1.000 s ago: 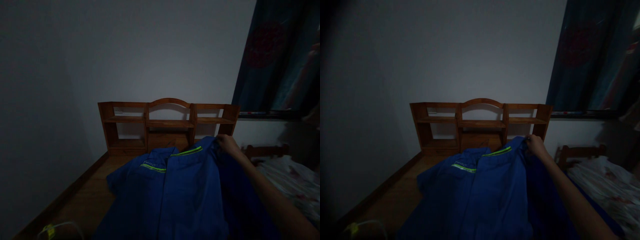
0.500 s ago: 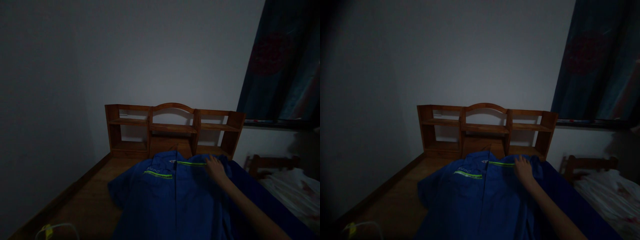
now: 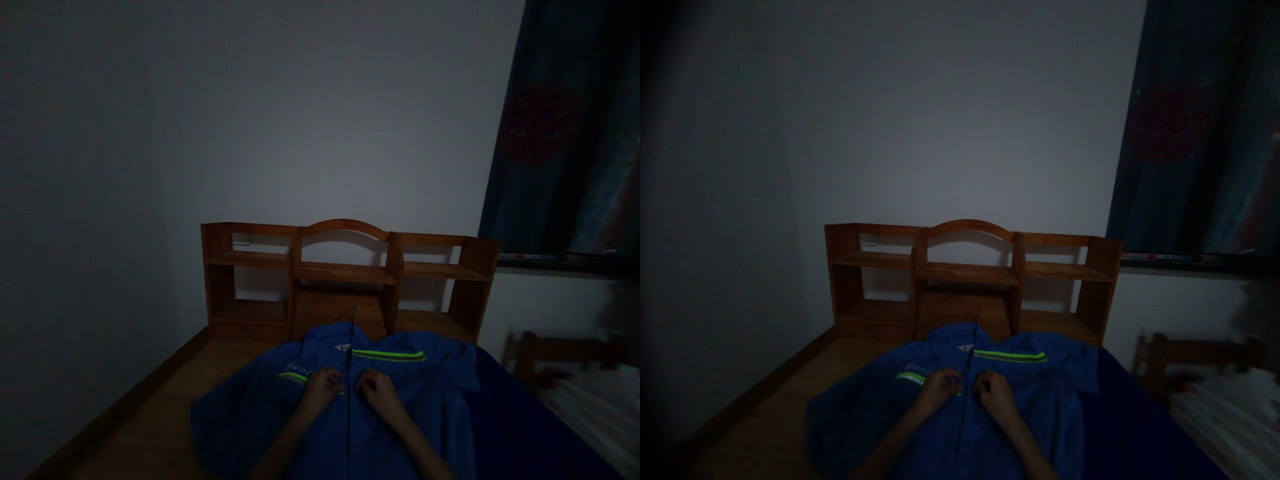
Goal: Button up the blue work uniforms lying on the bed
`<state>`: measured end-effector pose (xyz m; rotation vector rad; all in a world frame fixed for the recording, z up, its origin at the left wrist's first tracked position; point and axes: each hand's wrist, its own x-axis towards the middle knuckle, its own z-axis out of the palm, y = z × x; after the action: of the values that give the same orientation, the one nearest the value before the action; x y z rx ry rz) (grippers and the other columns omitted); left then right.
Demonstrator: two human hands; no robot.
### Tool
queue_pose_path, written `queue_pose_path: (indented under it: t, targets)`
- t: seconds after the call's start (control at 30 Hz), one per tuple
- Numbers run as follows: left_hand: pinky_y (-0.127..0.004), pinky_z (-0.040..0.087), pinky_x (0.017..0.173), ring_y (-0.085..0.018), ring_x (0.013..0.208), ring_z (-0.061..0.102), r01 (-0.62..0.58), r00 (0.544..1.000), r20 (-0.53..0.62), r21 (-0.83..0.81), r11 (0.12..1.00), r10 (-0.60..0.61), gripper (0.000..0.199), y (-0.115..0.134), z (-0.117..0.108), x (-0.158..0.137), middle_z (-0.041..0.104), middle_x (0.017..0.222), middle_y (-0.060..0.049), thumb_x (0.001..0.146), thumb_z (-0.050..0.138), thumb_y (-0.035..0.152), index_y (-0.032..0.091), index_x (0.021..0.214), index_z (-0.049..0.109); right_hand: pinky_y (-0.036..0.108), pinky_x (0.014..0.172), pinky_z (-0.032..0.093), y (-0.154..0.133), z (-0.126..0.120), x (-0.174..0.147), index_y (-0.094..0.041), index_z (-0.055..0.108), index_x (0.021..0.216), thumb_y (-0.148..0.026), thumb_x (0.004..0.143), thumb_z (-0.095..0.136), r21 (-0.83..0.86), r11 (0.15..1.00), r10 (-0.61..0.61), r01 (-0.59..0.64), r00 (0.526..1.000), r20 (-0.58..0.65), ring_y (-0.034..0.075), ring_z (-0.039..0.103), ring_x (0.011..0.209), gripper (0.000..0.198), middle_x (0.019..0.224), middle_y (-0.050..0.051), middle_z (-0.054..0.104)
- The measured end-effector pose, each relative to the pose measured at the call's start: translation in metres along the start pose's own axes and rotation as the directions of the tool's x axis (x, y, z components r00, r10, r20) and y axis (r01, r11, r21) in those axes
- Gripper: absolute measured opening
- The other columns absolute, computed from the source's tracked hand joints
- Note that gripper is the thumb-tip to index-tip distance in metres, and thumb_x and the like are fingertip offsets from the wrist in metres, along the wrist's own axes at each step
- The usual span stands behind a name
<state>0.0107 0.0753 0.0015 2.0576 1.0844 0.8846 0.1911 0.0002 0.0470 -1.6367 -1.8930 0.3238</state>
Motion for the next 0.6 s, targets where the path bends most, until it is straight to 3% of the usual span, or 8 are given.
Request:
queue_pose_path:
  t: [0.1,0.33,0.43,0.6]
  targets:
    - [-0.027,0.043,0.073,-0.017,0.081,0.06,-0.023,1.0,-0.003,0.044,0.999,0.023,0.027,-0.004,0.0,0.0,0.063,0.091,-0.004,0.069,0.06,0.026,0.02,0.094,0.069,0.024,0.077,0.044,0.014,0.001,0.001,-0.021,0.071,0.074,-0.01,0.073,0.038,0.117,0.992,-0.043,0.042,0.999,0.008,0.015,0.063,0.081,0.035,0.084,0.003,0.069]
    - [-0.028,0.044,0.073,-0.017,0.08,0.059,0.031,0.999,0.018,0.04,0.999,-0.032,0.024,0.004,-0.005,0.004,0.061,0.094,-0.005,0.07,0.06,0.027,0.019,0.092,0.068,0.026,0.079,0.043,0.021,0.006,0.001,-0.023,0.07,0.078,-0.012,0.073,0.042,0.082,0.996,-0.035,0.038,0.999,-0.03,0.016,0.062,0.084,0.031,0.087,0.002,0.067]
    - [-0.026,0.044,0.072,-0.016,0.08,0.058,0.009,1.0,0.006,0.01,1.0,-0.009,0.02,0.005,-0.005,0.003,0.061,0.093,-0.005,0.07,0.06,0.024,0.018,0.088,0.065,0.026,0.08,0.043,0.026,0.008,0.001,-0.022,0.07,0.083,-0.012,0.073,0.043,0.09,0.995,-0.035,0.039,0.999,-0.04,0.017,0.061,0.089,0.03,0.091,0.003,0.067]
    - [-0.025,0.042,0.072,-0.017,0.082,0.057,-0.016,1.0,-0.027,-0.008,1.0,0.015,0.015,0.006,-0.005,0.002,0.062,0.089,-0.004,0.069,0.061,0.022,0.018,0.084,0.061,0.024,0.077,0.042,0.02,0.003,0.0,-0.022,0.069,0.077,-0.009,0.071,0.041,0.094,0.995,-0.036,0.038,0.999,-0.019,0.015,0.061,0.081,0.031,0.086,0.001,0.066]
